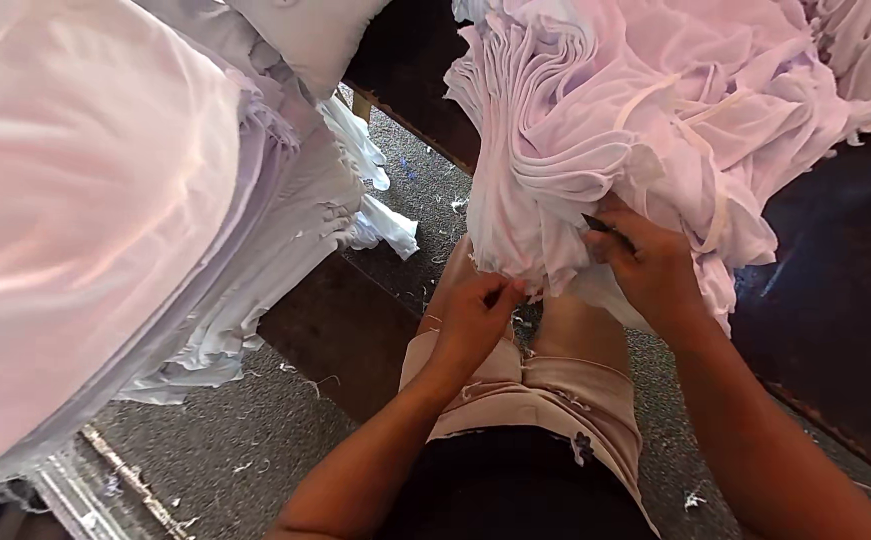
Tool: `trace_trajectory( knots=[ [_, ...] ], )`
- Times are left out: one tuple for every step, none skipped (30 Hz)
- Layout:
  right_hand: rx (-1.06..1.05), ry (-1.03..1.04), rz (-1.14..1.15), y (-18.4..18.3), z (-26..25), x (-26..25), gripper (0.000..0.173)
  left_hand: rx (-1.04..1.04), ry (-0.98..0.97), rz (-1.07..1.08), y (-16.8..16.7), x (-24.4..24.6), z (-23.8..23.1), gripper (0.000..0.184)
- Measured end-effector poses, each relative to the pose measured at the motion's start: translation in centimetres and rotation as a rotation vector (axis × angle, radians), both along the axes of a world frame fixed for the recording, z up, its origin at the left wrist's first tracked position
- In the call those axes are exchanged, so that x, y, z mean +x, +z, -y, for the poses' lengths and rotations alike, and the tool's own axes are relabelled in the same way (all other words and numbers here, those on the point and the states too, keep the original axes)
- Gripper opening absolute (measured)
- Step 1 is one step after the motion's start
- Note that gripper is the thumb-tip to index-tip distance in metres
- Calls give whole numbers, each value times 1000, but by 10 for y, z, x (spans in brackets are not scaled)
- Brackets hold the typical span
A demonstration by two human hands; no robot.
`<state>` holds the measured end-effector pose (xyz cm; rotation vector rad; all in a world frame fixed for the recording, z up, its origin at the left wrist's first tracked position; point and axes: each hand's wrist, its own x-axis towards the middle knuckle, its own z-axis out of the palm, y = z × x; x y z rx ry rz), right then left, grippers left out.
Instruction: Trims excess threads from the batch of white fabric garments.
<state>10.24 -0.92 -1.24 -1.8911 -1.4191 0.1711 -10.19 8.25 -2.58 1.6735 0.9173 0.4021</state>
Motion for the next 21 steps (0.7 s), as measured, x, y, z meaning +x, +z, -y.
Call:
trace_trajectory(
  knots=[
    [-5, -3, -27, 1, 1, 1, 20, -7, -20, -6, 2, 5, 2, 22],
    [-3, -7, -54, 3, 2, 3, 21, 58, -33, -2, 2, 11, 6, 20],
    [1, -11, -83, 4, 3, 4, 21, 221, -27, 16, -3, 18, 12, 21],
    [6, -17, -109, 7, 3, 6, 22, 431, -16, 29, -9, 25, 17, 29],
    [11, -28, -128, 8, 3, 7, 23, 626, -1, 31, -14, 33, 21, 39],
    [12, -42, -140, 9, 3, 8, 23, 750, 14, 25, -16, 43, 23, 49],
    [7, -52, -149, 10, 2, 9, 24, 800, 23, 17, -16, 52, 24, 57],
    [1, -61, -158, 10, 2, 9, 24, 813, 25, -1, -15, 61, 25, 62],
    [1, -70, -166, 10, 1, 8, 25, 810, 19, -30, -16, 69, 23, 64],
    [8, -81, -168, 8, -1, 7, 25, 792, 11, -61, -19, 75, 19, 61],
    [17, -91, -168, 6, -2, 7, 25, 757, -6, -90, -22, 78, 14, 51],
    [21, -93, -166, 5, -2, 7, 25, 710, -20, -99, -24, 77, 11, 39],
    [24, -90, -159, 4, -1, 9, 26, 642, -21, -76, -23, 71, 8, 28],
    [29, -86, -158, 3, 0, 11, 26, 561, 0, -32, -22, 62, 5, 22],
    [32, -81, -155, 2, 2, 12, 26, 458, 38, 14, -21, 50, 2, 20],
    [34, -75, -151, 1, 2, 13, 25, 336, 98, 60, -20, 38, -1, 21],
    [38, -64, -145, 1, 2, 13, 24, 157, 151, 93, -16, 27, -5, 22],
    [47, -52, -130, 0, 1, 13, 23, -42, 215, 151, -14, 19, -8, 20],
    [49, -34, -104, 0, 1, 10, 22, -227, 282, 226, -13, 14, -9, 17],
    [48, -10, -73, -1, 1, 7, 23, -373, 335, 293, -12, 12, -8, 15],
    [53, 13, -46, 0, 1, 2, 24, -458, 362, 333, -12, 11, -5, 16]
  ],
)
